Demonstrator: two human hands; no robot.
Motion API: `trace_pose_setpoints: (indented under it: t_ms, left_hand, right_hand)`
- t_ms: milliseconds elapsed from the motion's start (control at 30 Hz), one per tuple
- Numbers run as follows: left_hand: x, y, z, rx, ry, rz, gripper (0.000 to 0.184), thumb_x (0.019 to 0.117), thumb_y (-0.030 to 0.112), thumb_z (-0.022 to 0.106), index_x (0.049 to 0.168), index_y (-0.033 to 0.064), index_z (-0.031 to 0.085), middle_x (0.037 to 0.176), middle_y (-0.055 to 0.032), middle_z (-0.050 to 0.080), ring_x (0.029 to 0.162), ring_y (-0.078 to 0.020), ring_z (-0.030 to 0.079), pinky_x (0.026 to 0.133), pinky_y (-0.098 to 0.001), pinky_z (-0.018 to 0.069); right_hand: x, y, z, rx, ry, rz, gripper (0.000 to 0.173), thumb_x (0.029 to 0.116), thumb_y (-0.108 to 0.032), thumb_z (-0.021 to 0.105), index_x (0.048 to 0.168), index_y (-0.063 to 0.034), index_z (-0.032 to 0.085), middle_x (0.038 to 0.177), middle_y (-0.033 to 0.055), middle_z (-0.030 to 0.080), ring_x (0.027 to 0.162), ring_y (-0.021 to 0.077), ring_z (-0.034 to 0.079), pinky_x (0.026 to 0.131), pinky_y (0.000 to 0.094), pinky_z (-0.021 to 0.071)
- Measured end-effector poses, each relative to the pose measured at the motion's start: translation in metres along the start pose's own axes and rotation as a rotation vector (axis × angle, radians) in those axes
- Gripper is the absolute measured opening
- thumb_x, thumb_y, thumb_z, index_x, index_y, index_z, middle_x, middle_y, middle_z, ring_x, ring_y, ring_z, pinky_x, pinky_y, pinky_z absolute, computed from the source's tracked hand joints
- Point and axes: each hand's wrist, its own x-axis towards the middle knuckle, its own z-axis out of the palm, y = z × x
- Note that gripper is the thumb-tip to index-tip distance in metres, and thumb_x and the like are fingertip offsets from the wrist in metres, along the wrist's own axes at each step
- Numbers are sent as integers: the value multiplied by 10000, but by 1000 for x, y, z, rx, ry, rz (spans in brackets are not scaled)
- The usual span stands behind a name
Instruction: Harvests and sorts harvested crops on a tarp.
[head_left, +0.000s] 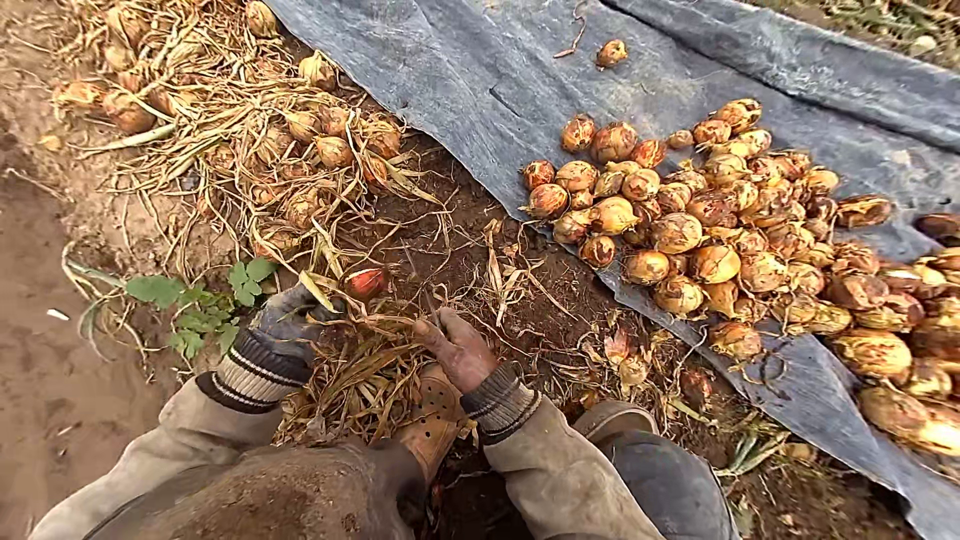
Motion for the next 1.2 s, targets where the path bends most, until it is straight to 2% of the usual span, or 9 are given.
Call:
trace_pose_setpoints:
  t_ms: [133,367,567,633,667,733,867,1033,1200]
  left_hand:
    - [-19,18,15,260,-103,-75,77,963,43,586,1012,32,644,737,22,629,594,-37,585,560,-217,527]
    - [-2,35,56,645,-368,165,225,950,239,717,1105,80,752,1017,-103,746,922,-204,716,862,-473,583]
    - [17,32,68,869,-543,414,186,937,161,681,1094,127,774,1114,-70,750,1066,-212,709,957,-475,564]
    - [18,10,71,749,-504,526,178,881,89,697,1041,75,773,1083,-101,744,1085,-238,694,990,-462,546]
    - [14,-5,71,714,-515,540,183,842,69,702,1010,64,773,1087,-112,738,1109,-263,676,1013,-483,521]
    - [-4,-38,66,801,-624,436,156,878,164,717,997,87,782,1164,-108,721,1206,-289,626,1102,-517,445]
    - [-46,-73,40,1093,-1009,-31,327,907,202,699,1174,13,720,1355,-208,617,1383,-413,468,1201,-653,192]
    - [-101,-114,-49,1151,-938,-91,268,995,222,589,1072,15,741,1206,-195,689,1201,-403,606,1014,-591,445]
    - [-156,-87,-148,1433,-879,-825,379,950,336,638,1131,8,699,1171,-240,686,1122,-436,656,928,-659,506]
  right_hand:
    - [2,4,4,127,-16,24,600,960,-661,553,1104,-81,601,747,78,551,565,186,519,560,391,484]
    - [7,16,15,159,-35,219,494,1120,-393,317,1177,-23,639,766,81,553,610,166,515,599,354,479]
    - [15,19,12,393,113,270,670,1046,-660,265,816,-100,554,547,6,419,411,117,377,407,289,365]
    - [12,20,-4,95,48,210,625,1034,-631,401,888,-70,635,668,76,545,548,173,515,531,354,468]
    - [9,16,-21,-111,-54,230,605,996,-609,530,1082,-37,707,920,165,675,825,268,642,785,472,541]
    - [8,17,-46,-535,-200,353,626,896,-600,697,1212,-60,689,1182,195,686,1132,345,645,1008,582,485]
    - [-2,43,-86,-795,-183,557,682,860,-578,759,1265,-40,651,1244,216,662,1199,380,618,1032,606,452]
    - [-18,31,-98,-690,85,480,555,966,-496,679,1219,-2,666,1189,246,669,1159,403,624,1012,605,460]
    - [-14,45,-98,-730,99,443,571,989,-534,619,1231,-19,669,1194,246,677,1172,408,628,1014,625,457]
